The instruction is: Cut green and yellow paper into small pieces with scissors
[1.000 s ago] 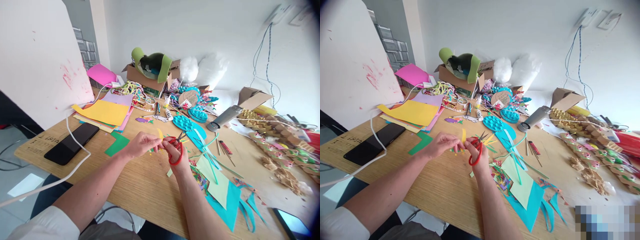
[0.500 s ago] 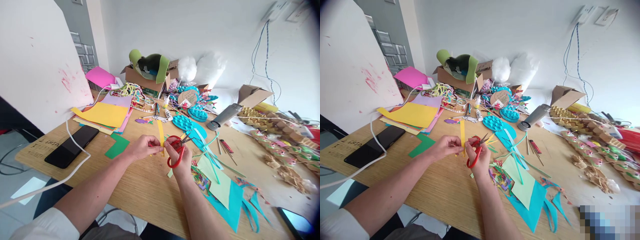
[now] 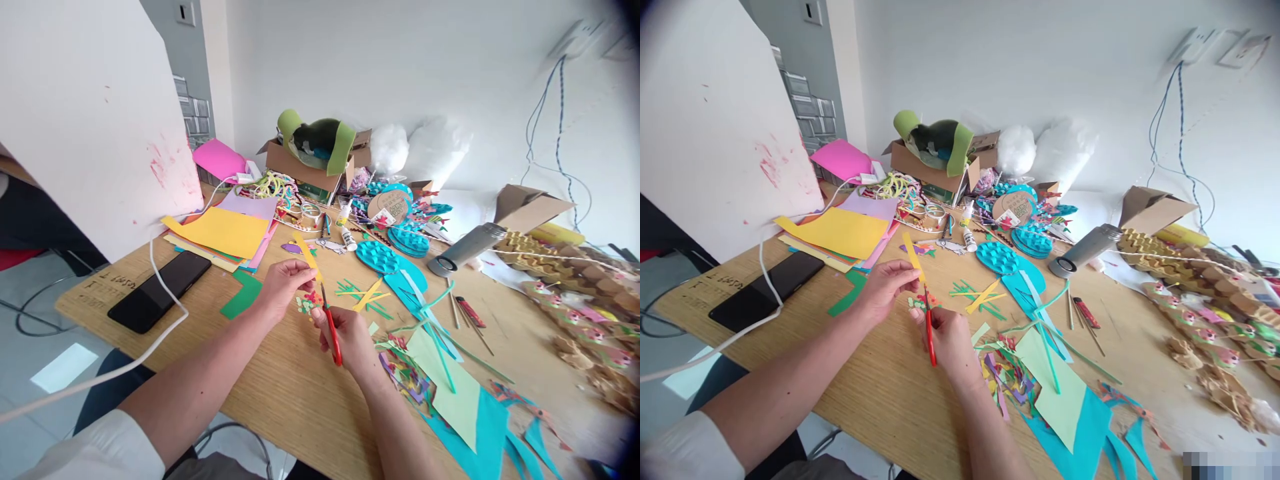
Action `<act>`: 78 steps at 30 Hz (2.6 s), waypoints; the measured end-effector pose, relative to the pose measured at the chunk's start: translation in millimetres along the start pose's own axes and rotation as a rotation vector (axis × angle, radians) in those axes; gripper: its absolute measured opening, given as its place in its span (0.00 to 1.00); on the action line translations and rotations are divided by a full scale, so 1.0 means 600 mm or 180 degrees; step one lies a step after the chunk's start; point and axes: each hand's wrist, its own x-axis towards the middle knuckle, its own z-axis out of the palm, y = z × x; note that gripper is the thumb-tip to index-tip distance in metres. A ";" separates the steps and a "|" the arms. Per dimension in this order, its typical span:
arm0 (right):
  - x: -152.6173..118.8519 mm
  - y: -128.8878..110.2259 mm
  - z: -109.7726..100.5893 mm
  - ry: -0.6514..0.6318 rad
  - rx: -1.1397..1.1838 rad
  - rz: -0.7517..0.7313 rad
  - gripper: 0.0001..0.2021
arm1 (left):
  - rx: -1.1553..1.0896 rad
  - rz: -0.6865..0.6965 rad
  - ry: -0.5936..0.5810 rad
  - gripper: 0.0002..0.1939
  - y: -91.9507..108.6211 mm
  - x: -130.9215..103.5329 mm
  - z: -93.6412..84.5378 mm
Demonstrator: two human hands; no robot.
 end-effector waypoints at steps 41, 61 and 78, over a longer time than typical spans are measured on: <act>-0.001 -0.008 -0.004 -0.0108 0.0483 0.0169 0.28 | -0.0114 -0.0583 -0.0694 0.08 -0.014 -0.014 0.007; -0.002 -0.008 -0.003 -0.0101 0.0564 0.0337 0.26 | -0.0068 -0.0629 -0.0695 0.07 -0.012 -0.014 0.007; -0.001 -0.013 -0.009 -0.0171 0.0417 0.0478 0.29 | 0.0288 -0.0565 -0.0703 0.08 -0.012 -0.006 0.001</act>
